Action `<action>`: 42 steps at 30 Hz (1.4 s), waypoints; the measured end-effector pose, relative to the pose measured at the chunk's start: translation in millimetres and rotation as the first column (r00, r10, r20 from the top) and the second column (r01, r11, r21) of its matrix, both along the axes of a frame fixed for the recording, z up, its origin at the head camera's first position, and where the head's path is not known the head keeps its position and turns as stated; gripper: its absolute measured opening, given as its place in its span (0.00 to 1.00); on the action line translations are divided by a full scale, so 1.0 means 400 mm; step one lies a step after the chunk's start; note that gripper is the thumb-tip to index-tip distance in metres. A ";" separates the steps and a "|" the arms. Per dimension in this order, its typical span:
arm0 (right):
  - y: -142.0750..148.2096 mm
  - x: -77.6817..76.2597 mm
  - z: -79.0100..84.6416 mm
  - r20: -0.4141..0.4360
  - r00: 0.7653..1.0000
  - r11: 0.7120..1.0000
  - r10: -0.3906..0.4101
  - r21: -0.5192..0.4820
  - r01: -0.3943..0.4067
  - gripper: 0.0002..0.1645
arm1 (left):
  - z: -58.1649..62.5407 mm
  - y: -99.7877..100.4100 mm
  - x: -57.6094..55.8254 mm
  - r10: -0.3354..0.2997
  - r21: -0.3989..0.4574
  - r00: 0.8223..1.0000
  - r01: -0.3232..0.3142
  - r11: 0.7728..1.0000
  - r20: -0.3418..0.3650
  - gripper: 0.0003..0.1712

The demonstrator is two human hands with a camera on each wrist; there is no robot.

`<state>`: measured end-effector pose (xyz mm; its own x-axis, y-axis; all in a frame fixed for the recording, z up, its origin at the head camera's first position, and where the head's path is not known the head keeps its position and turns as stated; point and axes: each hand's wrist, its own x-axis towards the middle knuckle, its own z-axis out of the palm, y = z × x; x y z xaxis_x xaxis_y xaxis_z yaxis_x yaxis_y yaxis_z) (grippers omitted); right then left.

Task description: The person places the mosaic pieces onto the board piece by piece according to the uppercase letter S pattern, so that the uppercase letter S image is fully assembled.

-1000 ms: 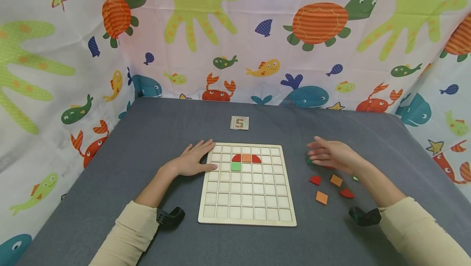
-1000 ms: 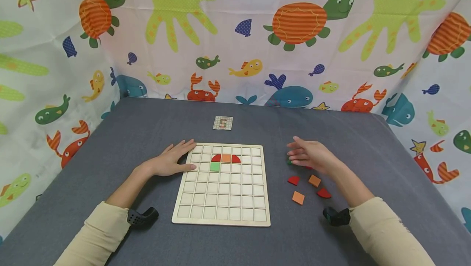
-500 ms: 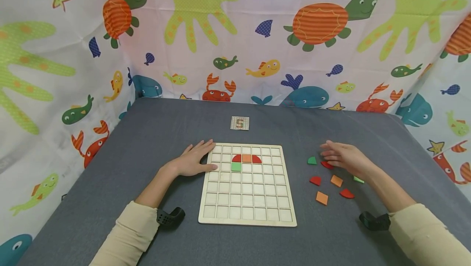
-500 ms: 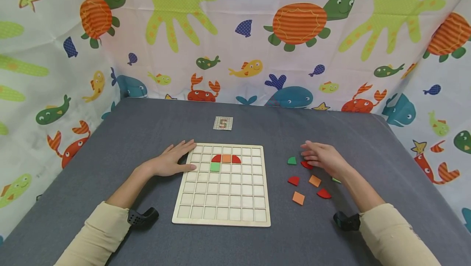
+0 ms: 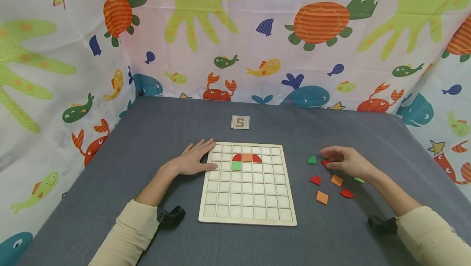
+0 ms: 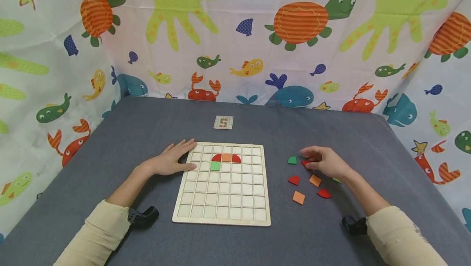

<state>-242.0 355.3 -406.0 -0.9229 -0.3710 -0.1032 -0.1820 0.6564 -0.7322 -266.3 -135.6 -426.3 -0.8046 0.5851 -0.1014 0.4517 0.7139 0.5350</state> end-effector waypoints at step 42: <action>-0.049 0.008 0.048 0.154 0.985 0.997 -0.078 -0.011 0.080 0.26 | 0.002 0.000 0.001 -0.002 0.003 1.000 0.002 1.000 0.007 0.47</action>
<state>-239.0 335.6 -386.9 -0.9230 -0.3005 -0.2405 -0.0144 0.6515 -0.7585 -265.8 -135.6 -425.6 -0.8026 0.5871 -0.1054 0.4493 0.7113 0.5406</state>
